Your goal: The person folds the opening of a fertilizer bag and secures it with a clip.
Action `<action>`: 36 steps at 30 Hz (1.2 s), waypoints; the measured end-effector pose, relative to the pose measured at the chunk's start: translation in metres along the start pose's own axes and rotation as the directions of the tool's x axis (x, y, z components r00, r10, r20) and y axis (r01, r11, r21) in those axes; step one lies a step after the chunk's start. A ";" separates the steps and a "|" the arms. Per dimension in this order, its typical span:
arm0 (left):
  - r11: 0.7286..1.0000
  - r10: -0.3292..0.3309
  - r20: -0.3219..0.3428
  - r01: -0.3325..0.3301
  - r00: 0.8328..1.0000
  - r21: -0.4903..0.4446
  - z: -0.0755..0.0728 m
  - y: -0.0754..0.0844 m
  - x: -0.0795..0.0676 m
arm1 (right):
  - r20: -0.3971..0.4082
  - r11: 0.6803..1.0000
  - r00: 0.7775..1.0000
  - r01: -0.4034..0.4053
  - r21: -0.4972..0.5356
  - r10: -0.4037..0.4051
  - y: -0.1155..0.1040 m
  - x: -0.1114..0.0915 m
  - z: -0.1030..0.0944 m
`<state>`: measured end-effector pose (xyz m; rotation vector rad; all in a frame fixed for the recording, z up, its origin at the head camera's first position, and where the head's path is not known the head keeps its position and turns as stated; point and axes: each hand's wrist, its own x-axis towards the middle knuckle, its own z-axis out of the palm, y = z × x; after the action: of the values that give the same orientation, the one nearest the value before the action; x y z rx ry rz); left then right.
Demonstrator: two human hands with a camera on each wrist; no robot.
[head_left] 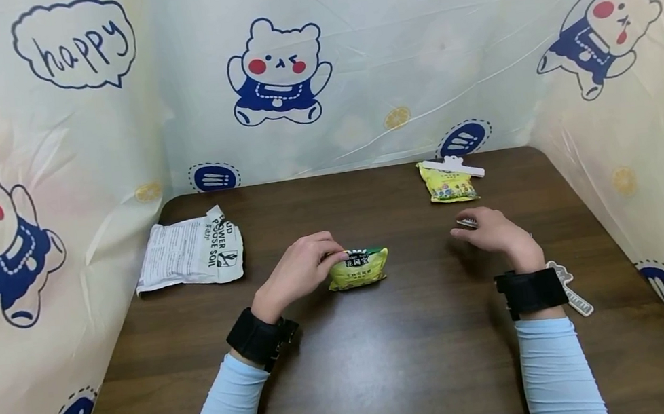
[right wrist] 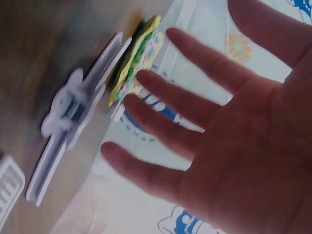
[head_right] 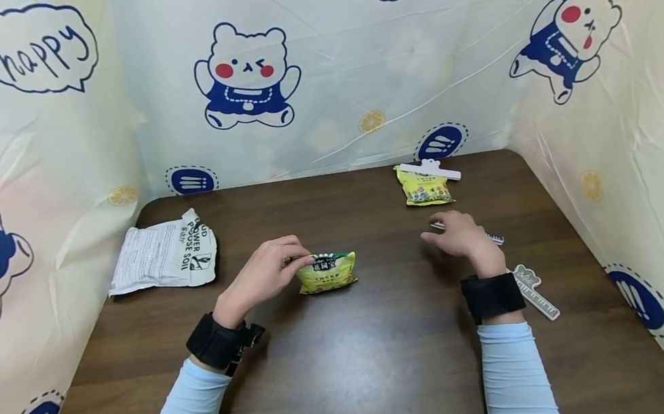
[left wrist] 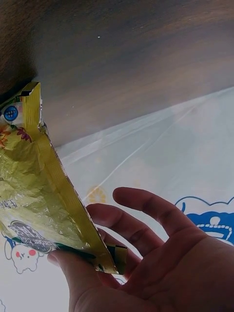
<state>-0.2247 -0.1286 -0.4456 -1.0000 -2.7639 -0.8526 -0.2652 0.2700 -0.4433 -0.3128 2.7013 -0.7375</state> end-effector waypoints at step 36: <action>1.000 0.008 -0.001 -0.008 1.000 -0.002 0.001 -0.001 0.000 | -0.033 0.957 0.959 -0.284 -0.061 0.282 0.005 0.020 0.019</action>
<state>-0.2250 -0.1291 -0.4471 -1.0098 -2.7574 -0.8547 -0.2773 0.2602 -0.4663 0.0701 2.7161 -0.5724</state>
